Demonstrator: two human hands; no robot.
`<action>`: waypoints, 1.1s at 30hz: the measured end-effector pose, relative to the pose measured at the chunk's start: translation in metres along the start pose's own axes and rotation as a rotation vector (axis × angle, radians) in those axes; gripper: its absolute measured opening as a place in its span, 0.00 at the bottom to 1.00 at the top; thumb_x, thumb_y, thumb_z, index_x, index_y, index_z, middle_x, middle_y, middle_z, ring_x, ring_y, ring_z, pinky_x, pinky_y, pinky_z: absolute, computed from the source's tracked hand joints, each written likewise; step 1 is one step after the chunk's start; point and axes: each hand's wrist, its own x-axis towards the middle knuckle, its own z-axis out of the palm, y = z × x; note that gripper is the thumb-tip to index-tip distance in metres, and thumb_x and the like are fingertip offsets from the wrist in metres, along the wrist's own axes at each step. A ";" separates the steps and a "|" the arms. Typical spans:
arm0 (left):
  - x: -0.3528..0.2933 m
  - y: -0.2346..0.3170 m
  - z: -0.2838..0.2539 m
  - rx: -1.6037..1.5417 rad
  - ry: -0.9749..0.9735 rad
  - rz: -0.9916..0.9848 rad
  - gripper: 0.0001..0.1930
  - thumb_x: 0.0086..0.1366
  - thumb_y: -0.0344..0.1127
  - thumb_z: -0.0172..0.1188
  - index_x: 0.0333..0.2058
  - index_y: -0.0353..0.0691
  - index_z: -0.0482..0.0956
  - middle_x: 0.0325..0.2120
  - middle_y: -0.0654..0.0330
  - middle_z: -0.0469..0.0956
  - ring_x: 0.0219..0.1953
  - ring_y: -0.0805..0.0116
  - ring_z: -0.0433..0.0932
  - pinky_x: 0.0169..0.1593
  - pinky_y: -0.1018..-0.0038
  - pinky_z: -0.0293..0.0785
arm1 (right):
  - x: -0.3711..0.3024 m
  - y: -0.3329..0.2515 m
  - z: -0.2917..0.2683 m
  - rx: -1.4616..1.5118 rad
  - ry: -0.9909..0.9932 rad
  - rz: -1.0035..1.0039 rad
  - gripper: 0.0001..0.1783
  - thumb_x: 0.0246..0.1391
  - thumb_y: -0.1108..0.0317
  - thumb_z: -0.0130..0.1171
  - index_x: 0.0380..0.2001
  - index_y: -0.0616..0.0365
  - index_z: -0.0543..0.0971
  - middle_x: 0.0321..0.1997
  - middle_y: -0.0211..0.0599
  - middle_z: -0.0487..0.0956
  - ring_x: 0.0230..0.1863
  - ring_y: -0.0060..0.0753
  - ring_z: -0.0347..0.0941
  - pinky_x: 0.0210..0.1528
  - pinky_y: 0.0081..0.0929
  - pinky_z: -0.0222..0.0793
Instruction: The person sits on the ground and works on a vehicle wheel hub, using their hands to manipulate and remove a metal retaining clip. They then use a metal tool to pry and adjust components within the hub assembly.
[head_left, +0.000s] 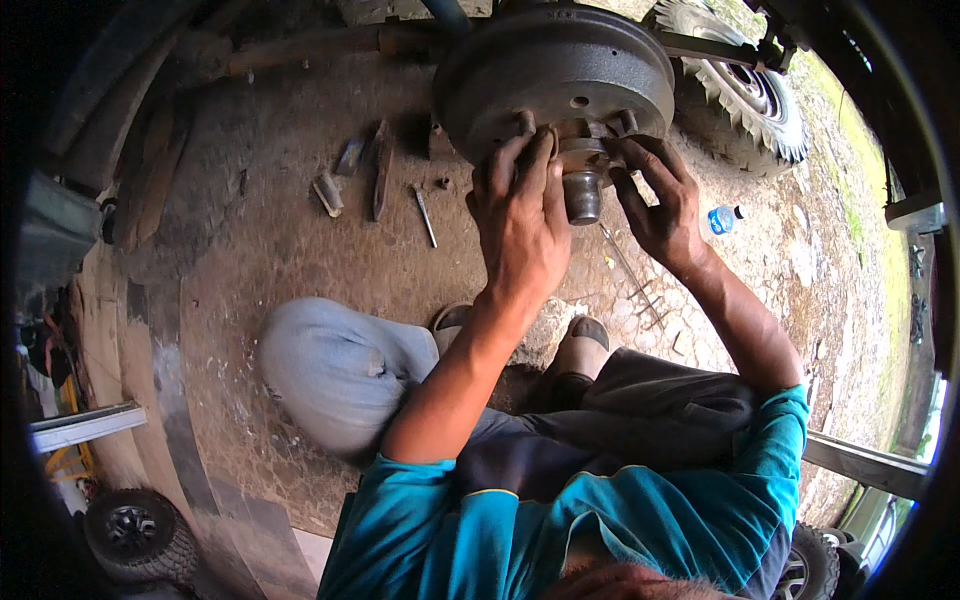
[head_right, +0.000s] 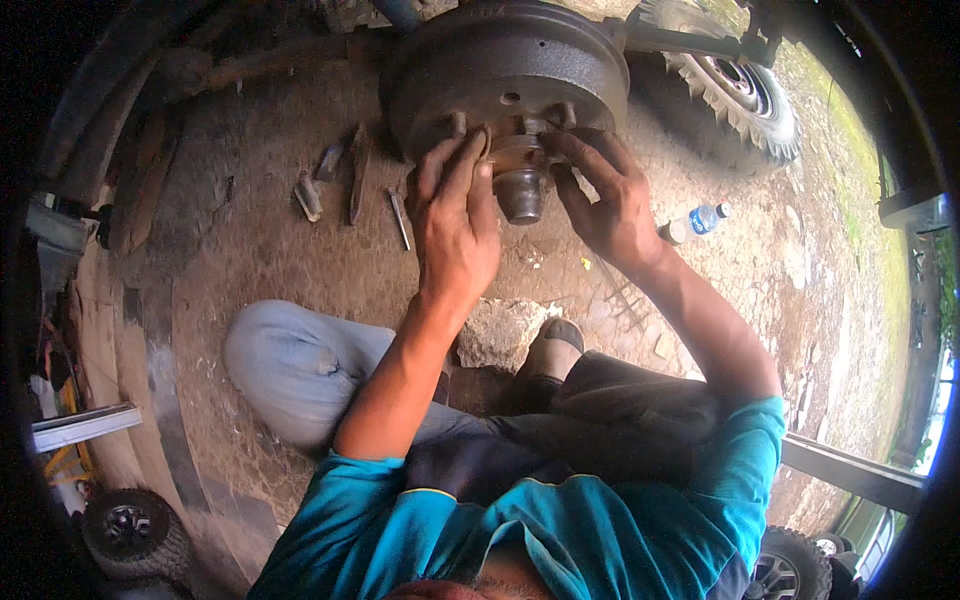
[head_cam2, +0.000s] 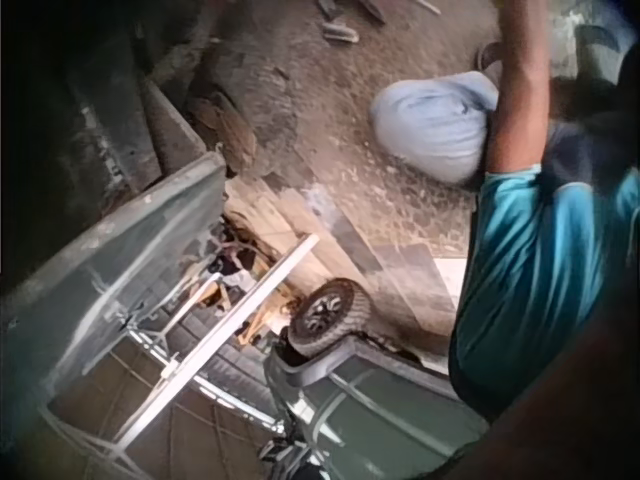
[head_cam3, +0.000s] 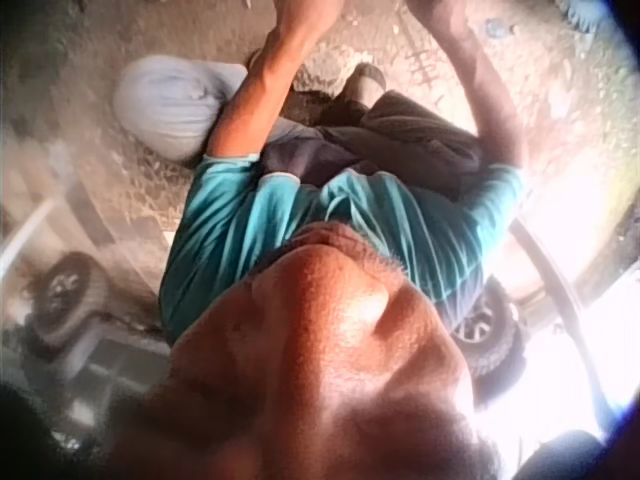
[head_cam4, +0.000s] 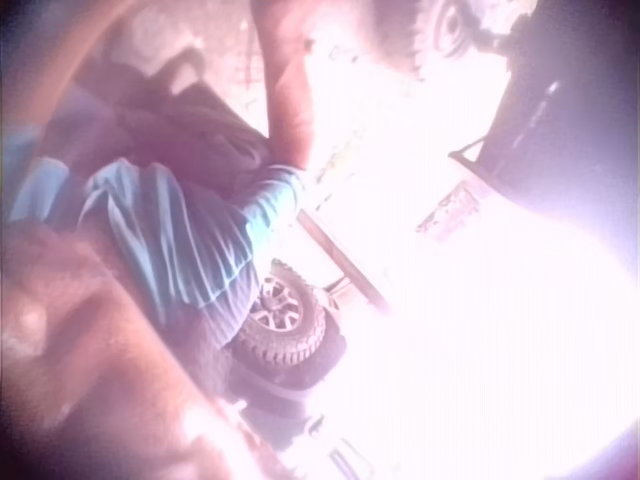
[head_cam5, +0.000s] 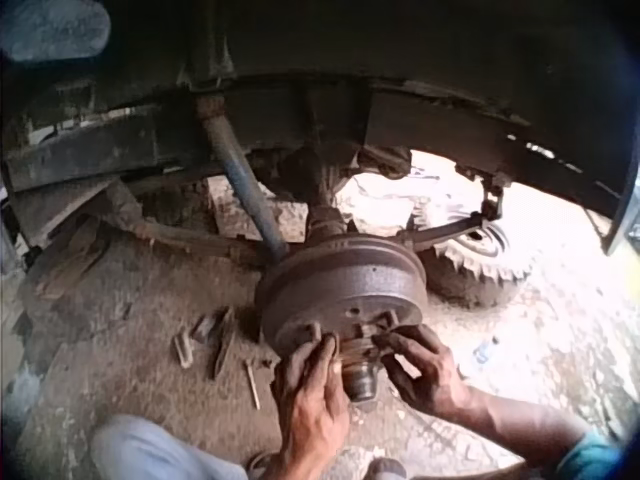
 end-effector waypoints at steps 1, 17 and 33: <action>-0.002 0.000 -0.002 0.043 0.017 0.029 0.16 0.78 0.31 0.56 0.56 0.30 0.84 0.52 0.41 0.81 0.55 0.39 0.80 0.61 0.53 0.75 | -0.003 0.004 0.002 -0.009 0.002 0.001 0.21 0.60 0.80 0.67 0.57 0.61 0.83 0.55 0.52 0.84 0.52 0.56 0.84 0.53 0.42 0.80; -0.003 -0.007 -0.004 -0.004 -0.020 0.022 0.18 0.81 0.35 0.53 0.57 0.29 0.84 0.54 0.40 0.81 0.55 0.39 0.80 0.61 0.52 0.74 | 0.002 0.001 -0.004 0.030 -0.015 0.032 0.22 0.60 0.80 0.67 0.58 0.60 0.84 0.55 0.53 0.84 0.55 0.57 0.83 0.56 0.43 0.80; -0.005 -0.009 -0.007 -0.021 -0.005 0.001 0.18 0.80 0.34 0.53 0.56 0.28 0.84 0.51 0.39 0.82 0.54 0.37 0.80 0.62 0.53 0.74 | 0.000 0.000 0.000 0.017 0.021 0.005 0.25 0.56 0.82 0.68 0.57 0.56 0.85 0.55 0.52 0.84 0.52 0.59 0.84 0.52 0.45 0.82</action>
